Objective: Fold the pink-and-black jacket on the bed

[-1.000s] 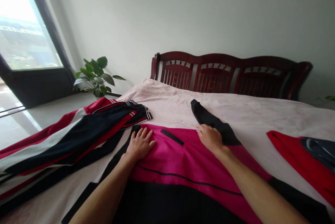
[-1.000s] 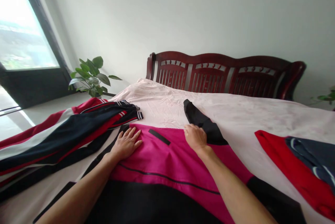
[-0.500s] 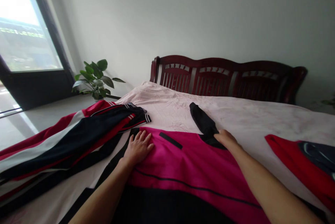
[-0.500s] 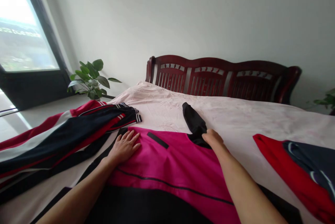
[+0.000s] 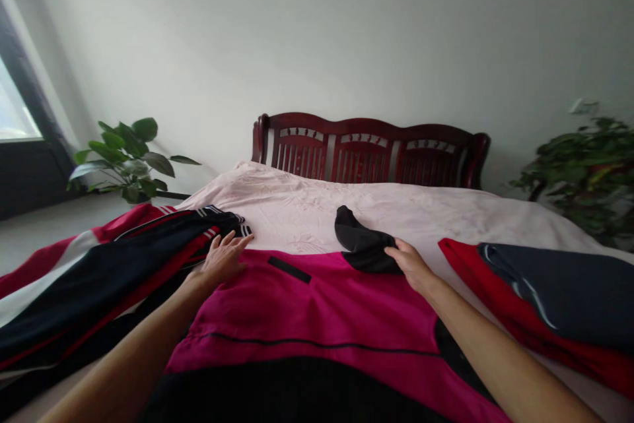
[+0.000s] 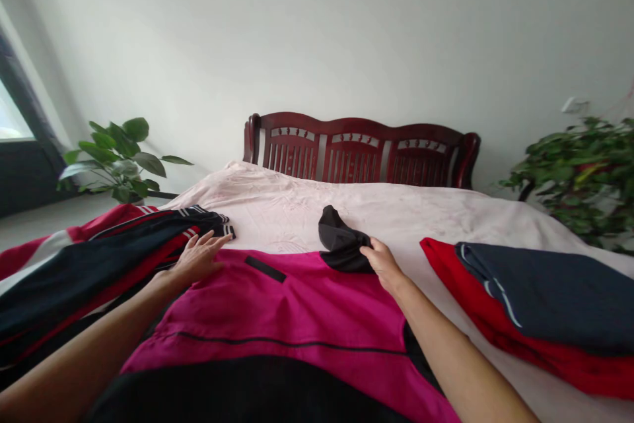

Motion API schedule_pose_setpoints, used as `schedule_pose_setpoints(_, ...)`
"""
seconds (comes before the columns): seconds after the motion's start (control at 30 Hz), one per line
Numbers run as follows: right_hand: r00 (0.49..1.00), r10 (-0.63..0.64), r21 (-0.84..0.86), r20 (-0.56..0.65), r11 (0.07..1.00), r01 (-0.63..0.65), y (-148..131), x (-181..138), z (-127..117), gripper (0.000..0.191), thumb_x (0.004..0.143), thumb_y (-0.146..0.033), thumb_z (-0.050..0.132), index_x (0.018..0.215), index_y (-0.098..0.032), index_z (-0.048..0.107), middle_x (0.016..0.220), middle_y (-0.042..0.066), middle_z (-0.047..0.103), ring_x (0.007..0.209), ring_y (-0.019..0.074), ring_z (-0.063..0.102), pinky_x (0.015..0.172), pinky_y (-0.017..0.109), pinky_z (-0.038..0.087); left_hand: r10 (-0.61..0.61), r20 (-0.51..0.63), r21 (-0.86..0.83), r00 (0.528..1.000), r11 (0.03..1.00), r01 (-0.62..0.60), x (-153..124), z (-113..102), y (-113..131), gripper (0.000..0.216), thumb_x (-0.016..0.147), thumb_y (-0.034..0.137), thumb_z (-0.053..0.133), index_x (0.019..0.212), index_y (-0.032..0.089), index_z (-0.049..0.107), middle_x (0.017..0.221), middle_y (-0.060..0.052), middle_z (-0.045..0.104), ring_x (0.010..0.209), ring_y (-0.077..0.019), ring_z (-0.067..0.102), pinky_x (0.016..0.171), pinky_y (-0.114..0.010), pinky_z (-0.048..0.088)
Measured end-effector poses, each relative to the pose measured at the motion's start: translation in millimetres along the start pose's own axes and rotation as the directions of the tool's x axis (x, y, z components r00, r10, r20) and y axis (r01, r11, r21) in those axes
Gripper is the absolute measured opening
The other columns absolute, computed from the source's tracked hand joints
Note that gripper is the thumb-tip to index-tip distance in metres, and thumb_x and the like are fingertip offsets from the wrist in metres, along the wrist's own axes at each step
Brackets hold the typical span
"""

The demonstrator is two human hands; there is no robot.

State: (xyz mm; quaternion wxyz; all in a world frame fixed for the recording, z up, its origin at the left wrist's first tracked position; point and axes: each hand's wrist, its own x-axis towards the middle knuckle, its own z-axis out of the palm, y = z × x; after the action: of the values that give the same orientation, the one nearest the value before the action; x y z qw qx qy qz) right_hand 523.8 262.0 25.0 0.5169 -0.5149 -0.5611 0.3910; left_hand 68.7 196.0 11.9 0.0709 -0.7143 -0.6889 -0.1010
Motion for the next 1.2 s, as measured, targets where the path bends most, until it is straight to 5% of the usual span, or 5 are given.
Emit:
schedule_pose_setpoints(0.5, 0.870, 0.405, 0.077, 0.282, 0.894, -0.442, 3.3, -85.3, -56.7, 0.035, 0.074, -0.036, 0.057, 0.103, -0.022, 0.069, 0.112, 0.009, 0.074, 0.104, 0.0260, 0.069, 0.090, 0.037, 0.054, 0.333, 0.074, -0.095, 0.940, 0.941, -0.326, -116.2, -43.1, 7.4, 0.033, 0.069, 0.004, 0.040, 0.085, 0.024, 0.060, 0.094, -0.003, 0.062, 0.087, -0.0196, 0.056, 0.077, -0.031, 0.040)
schedule_pose_setpoints(0.67, 0.751, 0.592, 0.041, 0.291, 0.777, -0.628, -18.3, -65.9, -34.3, 0.040, 0.082, -0.053, 0.056, 0.097, -0.019, 0.070, 0.099, 0.012, 0.076, 0.091, 0.0258, 0.072, 0.083, 0.038, 0.055, 0.280, 0.212, -0.145, 0.936, 0.957, -0.253, -105.8, -61.8, 32.9, 0.036, 0.074, 0.026, 0.056, 0.109, 0.027, 0.065, 0.107, -0.005, 0.067, 0.104, -0.0282, 0.058, 0.090, -0.040, 0.042)
schedule_pose_setpoints(0.83, 0.847, 0.461, 0.123, 0.267, 0.855, -0.504, 0.6, -71.8, -16.6, 0.020, 0.068, -0.023, 0.066, 0.088, -0.022, 0.067, 0.077, 0.003, 0.076, 0.074, 0.0223, 0.071, 0.076, 0.035, 0.055, 0.392, 0.185, -0.384, 0.901, 0.873, -0.300, -97.3, -48.7, 81.4, 0.065, 0.082, 0.046, 0.059, 0.145, 0.031, 0.045, 0.131, -0.007, 0.059, 0.118, -0.0270, 0.055, 0.101, -0.038, 0.043)
schedule_pose_setpoints(1.07, 0.710, 0.569, 0.150, 0.414, 0.727, -0.670, 9.7, -68.0, -29.7, 0.030, 0.084, -0.042, 0.054, 0.089, -0.018, 0.070, 0.091, 0.011, 0.076, 0.087, 0.0250, 0.072, 0.083, 0.036, 0.055, 0.464, 0.157, -0.432, 0.872, 0.826, -0.362, -114.0, -28.8, 107.2, 0.051, 0.079, 0.034, 0.067, 0.129, 0.038, 0.061, 0.120, -0.006, 0.059, 0.111, -0.0266, 0.053, 0.100, -0.042, 0.042)
schedule_pose_setpoints(1.2, 0.792, 0.502, 0.164, 0.348, 0.799, -0.579, -4.8, -47.2, -8.6, 0.022, 0.081, -0.028, 0.055, 0.091, -0.015, 0.070, 0.081, 0.010, 0.076, 0.077, 0.0239, 0.072, 0.085, 0.041, 0.055, 0.473, 0.092, -0.463, 0.876, 0.800, -0.383, -100.2, -27.2, 108.7, 0.026, 0.090, 0.037, 0.054, 0.107, 0.031, 0.073, 0.103, -0.004, 0.068, 0.100, -0.0210, 0.060, 0.094, -0.034, 0.047)
